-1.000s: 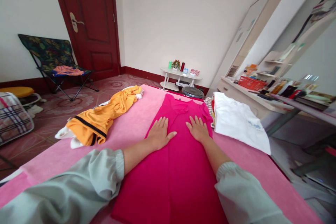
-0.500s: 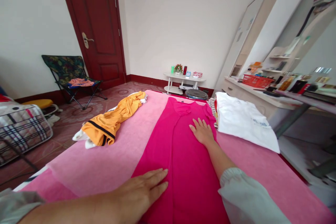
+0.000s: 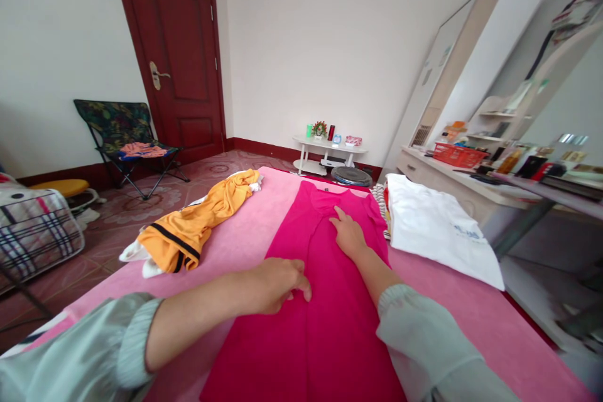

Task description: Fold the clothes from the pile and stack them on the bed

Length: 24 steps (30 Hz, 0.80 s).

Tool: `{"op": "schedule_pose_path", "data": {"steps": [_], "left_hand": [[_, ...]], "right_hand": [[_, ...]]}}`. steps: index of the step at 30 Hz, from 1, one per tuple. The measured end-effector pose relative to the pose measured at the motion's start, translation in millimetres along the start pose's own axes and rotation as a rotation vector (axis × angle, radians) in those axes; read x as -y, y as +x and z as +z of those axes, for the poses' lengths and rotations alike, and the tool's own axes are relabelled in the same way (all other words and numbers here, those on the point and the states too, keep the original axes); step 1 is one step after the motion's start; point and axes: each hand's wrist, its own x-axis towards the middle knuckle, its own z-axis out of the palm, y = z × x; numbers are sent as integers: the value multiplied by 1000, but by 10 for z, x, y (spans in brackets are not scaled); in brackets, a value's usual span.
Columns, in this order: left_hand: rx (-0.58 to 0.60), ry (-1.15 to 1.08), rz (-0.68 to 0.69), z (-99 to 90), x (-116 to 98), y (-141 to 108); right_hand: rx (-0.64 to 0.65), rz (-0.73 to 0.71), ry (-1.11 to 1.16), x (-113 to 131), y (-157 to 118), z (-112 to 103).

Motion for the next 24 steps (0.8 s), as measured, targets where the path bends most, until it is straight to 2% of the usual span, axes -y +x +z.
{"op": "schedule_pose_path", "data": {"steps": [5, 9, 14, 19, 24], "left_hand": [[66, -40, 48, -15, -3, 70], [86, -118, 97, 9, 68, 103], [5, -299, 123, 46, 147, 85], [-61, -424, 133, 27, 78, 82], [58, -431, 94, 62, 13, 128]], "right_hand": [[85, -113, -45, 42, 176, -16], [71, -93, -37, 15, 186, 43], [8, -49, -18, -21, 124, 108], [-35, -11, -26, -16, 106, 129], [-26, -21, -36, -21, 104, 142]]}}
